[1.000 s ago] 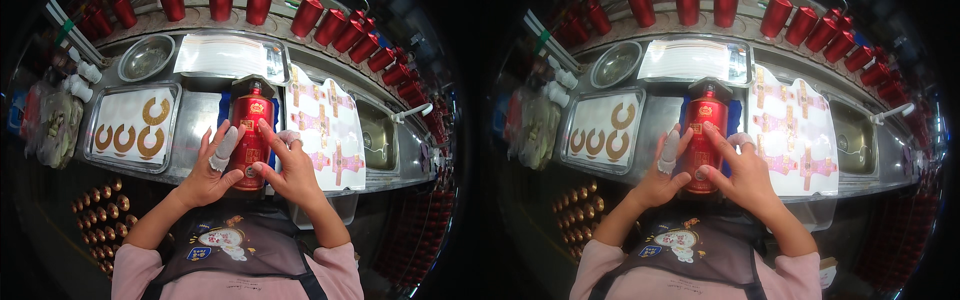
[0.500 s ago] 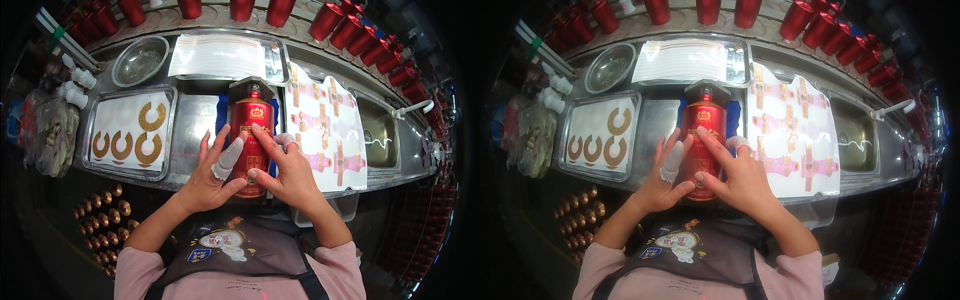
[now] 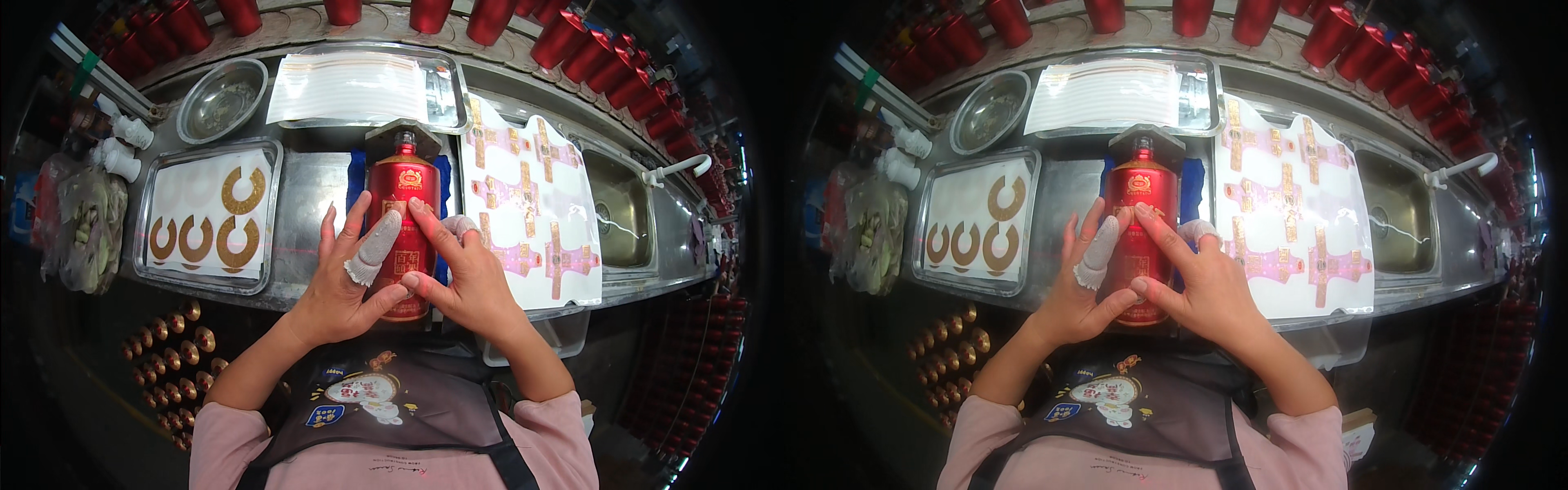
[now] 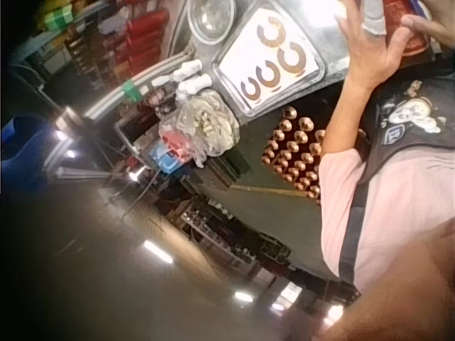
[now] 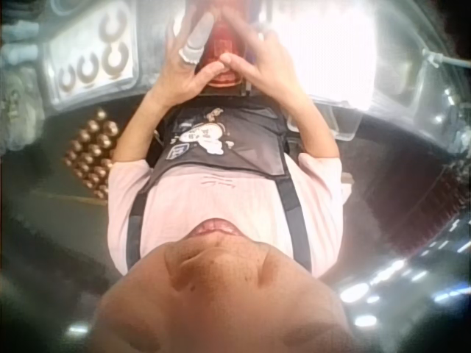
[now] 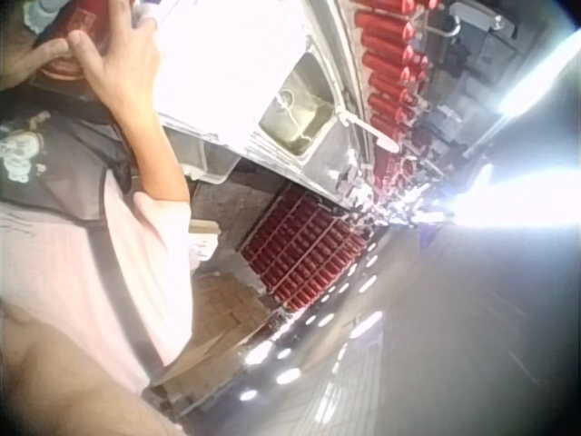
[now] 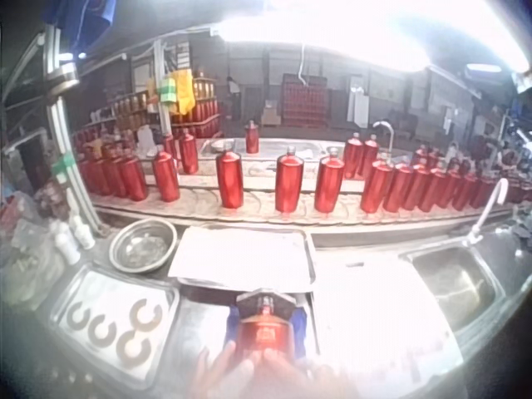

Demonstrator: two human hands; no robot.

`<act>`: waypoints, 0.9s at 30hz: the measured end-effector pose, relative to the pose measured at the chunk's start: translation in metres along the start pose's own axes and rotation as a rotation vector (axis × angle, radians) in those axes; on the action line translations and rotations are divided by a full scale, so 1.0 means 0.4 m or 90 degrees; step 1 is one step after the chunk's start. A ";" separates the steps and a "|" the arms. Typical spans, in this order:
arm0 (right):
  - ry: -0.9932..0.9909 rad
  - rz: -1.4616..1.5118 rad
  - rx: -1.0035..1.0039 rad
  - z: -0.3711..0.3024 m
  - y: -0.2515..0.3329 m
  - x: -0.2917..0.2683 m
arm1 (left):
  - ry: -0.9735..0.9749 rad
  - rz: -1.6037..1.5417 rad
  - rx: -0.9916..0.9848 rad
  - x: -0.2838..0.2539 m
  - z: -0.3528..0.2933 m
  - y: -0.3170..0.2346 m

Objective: The person repeatedly applies gold crescent-shaped stickers and rectangular labels to red cylindrical cans. They peel each sticker from a backing sheet, align it on the can, smooth it down, and then place the finished can on a nearby tray. The process is repeated for multiple cans.

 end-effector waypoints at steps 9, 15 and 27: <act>0.022 0.078 -0.036 -0.009 -0.035 -0.004 | 0.013 0.011 -0.018 -0.001 -0.001 -0.003; 0.006 0.081 -0.065 -0.011 -0.045 -0.008 | -0.006 -0.036 -0.011 0.001 -0.010 0.011; 0.021 0.009 -0.106 -0.023 -0.039 -0.010 | -0.012 -0.064 0.029 0.007 -0.031 0.037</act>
Point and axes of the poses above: each hand's wrist, its own z-axis towards the middle knuckle, its own x-axis out of the palm, y = z × x, the point moved 2 cm from there along z, towards the middle knuckle, and after that the axes turned 1 degree about -x, right-handed, at the moved point
